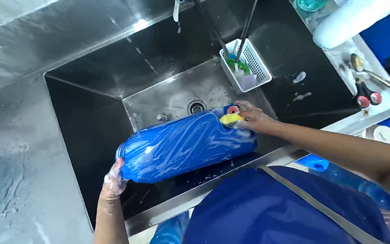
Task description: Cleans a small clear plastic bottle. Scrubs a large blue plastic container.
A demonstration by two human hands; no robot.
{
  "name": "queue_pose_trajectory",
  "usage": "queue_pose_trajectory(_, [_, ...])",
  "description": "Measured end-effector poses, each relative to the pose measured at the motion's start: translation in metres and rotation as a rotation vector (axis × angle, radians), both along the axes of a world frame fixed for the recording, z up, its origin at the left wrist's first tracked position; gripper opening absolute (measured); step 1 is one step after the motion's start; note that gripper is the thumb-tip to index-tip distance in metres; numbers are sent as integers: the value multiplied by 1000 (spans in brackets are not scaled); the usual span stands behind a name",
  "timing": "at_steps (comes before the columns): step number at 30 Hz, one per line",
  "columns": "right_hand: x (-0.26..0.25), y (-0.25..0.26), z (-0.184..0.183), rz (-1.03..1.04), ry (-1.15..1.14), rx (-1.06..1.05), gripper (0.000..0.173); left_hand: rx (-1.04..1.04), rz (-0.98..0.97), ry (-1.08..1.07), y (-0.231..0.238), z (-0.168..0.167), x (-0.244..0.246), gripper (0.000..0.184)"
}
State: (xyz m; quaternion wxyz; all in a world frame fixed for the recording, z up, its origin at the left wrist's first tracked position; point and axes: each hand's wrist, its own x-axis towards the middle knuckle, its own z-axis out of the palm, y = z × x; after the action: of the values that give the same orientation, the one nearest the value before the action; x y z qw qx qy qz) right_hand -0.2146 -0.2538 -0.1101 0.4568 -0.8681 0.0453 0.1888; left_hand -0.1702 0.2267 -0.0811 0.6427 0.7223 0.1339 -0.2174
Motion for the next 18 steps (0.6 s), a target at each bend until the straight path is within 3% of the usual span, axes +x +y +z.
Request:
queue_pose_trajectory(2, [-3, -18, -2, 11, -13, -46, 19, -34, 38, -3, 2, -1, -8, 48])
queue_pose_trajectory(5, [9, -83, -26, 43, -22, -314, 21, -36, 128, 29, -7, 5, -15, 37])
queue_pose_trajectory(7, [40, -101, -8, 31, -76, -302, 26, -63, 185, 58, -30, 21, -2, 37])
queue_pose_trajectory(9, [76, -42, 42, 162, -126, -108, 43, -119, 176, 113, -71, 52, 22, 39])
queue_pose_trajectory(11, [86, 78, 57, 342, -426, 77, 70, -165, 190, 192, -117, 83, 52, 42])
queue_pose_trajectory(12, [97, 137, 69, 370, -611, 135, 74, -176, 213, 200, -134, 95, 66, 45])
queue_pose_trajectory(14, [115, 197, 90, 360, -851, 217, 58, -172, 270, 121, -153, 104, 82, 47])
queue_pose_trajectory(16, [129, 173, 66, 218, -941, 151, 38, 14, 365, 55, -159, 99, 88, 35])
queue_pose_trajectory(18, [157, 94, -4, -28, -754, -42, 35, 118, 531, 25, -156, 79, 101, 23])
